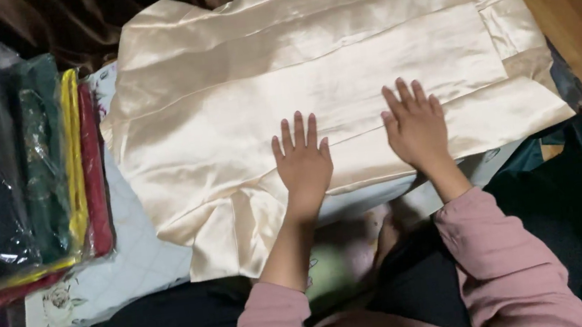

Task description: Unfolding, smoothing, and folding a cream-colored satin garment

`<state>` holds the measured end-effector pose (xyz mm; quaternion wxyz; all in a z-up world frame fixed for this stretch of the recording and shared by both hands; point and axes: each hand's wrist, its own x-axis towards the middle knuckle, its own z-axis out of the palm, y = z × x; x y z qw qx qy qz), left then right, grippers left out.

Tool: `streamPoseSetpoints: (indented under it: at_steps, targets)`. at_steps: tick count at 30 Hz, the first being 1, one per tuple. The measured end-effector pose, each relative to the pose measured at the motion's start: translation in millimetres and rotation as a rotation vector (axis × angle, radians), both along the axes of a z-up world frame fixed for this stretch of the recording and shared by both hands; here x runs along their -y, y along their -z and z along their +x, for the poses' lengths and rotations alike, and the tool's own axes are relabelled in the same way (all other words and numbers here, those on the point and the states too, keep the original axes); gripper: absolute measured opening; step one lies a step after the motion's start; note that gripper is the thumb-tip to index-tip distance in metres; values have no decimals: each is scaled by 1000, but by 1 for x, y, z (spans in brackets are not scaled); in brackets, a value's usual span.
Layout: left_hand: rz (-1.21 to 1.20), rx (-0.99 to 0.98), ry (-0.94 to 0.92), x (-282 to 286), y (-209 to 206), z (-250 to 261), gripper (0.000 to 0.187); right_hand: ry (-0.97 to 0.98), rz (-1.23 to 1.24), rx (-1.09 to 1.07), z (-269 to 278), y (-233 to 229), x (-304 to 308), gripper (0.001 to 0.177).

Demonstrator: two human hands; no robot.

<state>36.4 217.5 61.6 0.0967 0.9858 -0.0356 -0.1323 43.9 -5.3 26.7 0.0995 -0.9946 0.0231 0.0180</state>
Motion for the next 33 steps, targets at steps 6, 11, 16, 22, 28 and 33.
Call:
streamPoseSetpoints:
  at_steps: [6, 11, 16, 22, 28, 33]
  targets:
    - [-1, -142, -213, -75, -23, -7, 63, 213, 54, -46, 3, -1, 37, 64]
    - [-106, 166, -99, -65, -11, -23, 60, -50, 262, 240, -14, -36, -44, 59]
    - [-236, 362, 146, -33, 6, -32, 55, -476, 448, 204, -37, -22, -119, 56]
    - [45, -108, 71, -76, -5, -19, 69, -391, 75, 33, -23, -3, -107, 60]
    - [41, -260, -42, -148, -11, -10, 77, -121, -40, -143, -3, 3, -73, 67]
    - [-46, -76, -24, -179, 0, 3, 70, -85, -11, -58, 29, 15, -64, 68]
